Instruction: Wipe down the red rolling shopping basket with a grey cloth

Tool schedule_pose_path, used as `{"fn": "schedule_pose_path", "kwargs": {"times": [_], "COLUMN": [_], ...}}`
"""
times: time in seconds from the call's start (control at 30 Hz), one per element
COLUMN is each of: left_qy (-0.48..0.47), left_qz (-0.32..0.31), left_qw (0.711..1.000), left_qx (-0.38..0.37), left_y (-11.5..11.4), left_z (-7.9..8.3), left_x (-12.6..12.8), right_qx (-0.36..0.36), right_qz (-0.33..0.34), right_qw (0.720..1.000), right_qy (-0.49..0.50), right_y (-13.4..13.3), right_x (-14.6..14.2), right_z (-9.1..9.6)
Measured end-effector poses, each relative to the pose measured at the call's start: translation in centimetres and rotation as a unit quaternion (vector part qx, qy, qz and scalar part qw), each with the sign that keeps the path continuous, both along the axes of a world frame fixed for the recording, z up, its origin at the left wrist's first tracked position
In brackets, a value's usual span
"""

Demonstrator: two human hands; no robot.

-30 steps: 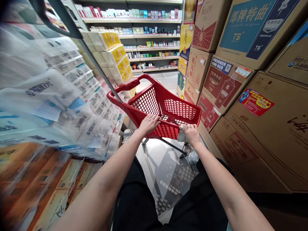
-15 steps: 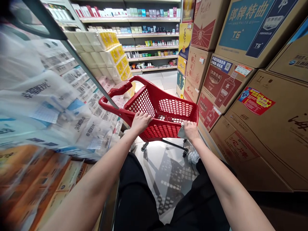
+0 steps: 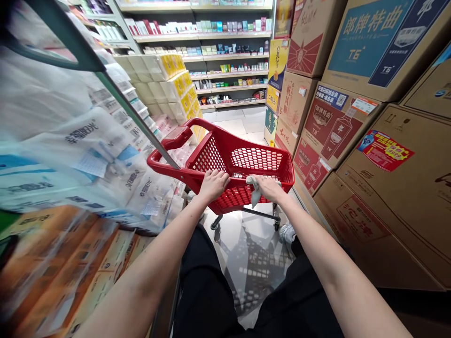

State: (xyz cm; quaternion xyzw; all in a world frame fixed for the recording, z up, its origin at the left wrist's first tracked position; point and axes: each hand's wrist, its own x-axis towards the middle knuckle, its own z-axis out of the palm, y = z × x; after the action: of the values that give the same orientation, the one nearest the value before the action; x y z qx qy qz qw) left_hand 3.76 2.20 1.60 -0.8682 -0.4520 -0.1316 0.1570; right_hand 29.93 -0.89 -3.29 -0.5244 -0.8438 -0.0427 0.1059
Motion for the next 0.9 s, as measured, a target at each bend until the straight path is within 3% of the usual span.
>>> {"fn": "schedule_pose_path", "kwargs": {"times": [0.1, 0.2, 0.3, 0.47, 0.57, 0.77, 0.9], "left_qy": [0.0, -0.001, -0.004, -0.009, -0.002, 0.046, 0.04], "left_qz": [-0.008, -0.006, 0.008, 0.009, -0.002, -0.074, -0.018], "left_qw": [1.0, 1.0, 1.0, 1.0, 1.0, 0.996, 0.999], "left_qx": [0.003, 0.001, 0.002, 0.004, 0.004, -0.015, 0.012], "left_y": [-0.3, -0.6, -0.9, -1.0, -0.8, 0.5, 1.6], "left_z": [0.1, 0.2, 0.2, -0.1, -0.2, 0.7, 2.2], "left_x": [-0.2, 0.1, 0.7, 1.2, 1.0, -1.1, -3.9], "right_qx": [-0.004, 0.015, 0.023, 0.048, 0.064, 0.07, 0.071], "right_qz": [-0.024, -0.079, -0.11, -0.101, -0.108, -0.124, -0.168], "right_qw": [0.999, 0.995, 0.991, 0.991, 0.99, 0.988, 0.981], "right_qy": [-0.03, -0.059, -0.076, -0.07, -0.063, -0.067, -0.07], "right_y": [-0.8, -1.2, -0.8, 0.4, 0.6, -0.5, -1.1], "right_x": [2.9, 3.2, 0.9, -4.2, -4.7, 1.1, 4.6], "right_z": [-0.5, -0.9, -0.8, -0.2, -0.3, -1.6, -2.2]}}
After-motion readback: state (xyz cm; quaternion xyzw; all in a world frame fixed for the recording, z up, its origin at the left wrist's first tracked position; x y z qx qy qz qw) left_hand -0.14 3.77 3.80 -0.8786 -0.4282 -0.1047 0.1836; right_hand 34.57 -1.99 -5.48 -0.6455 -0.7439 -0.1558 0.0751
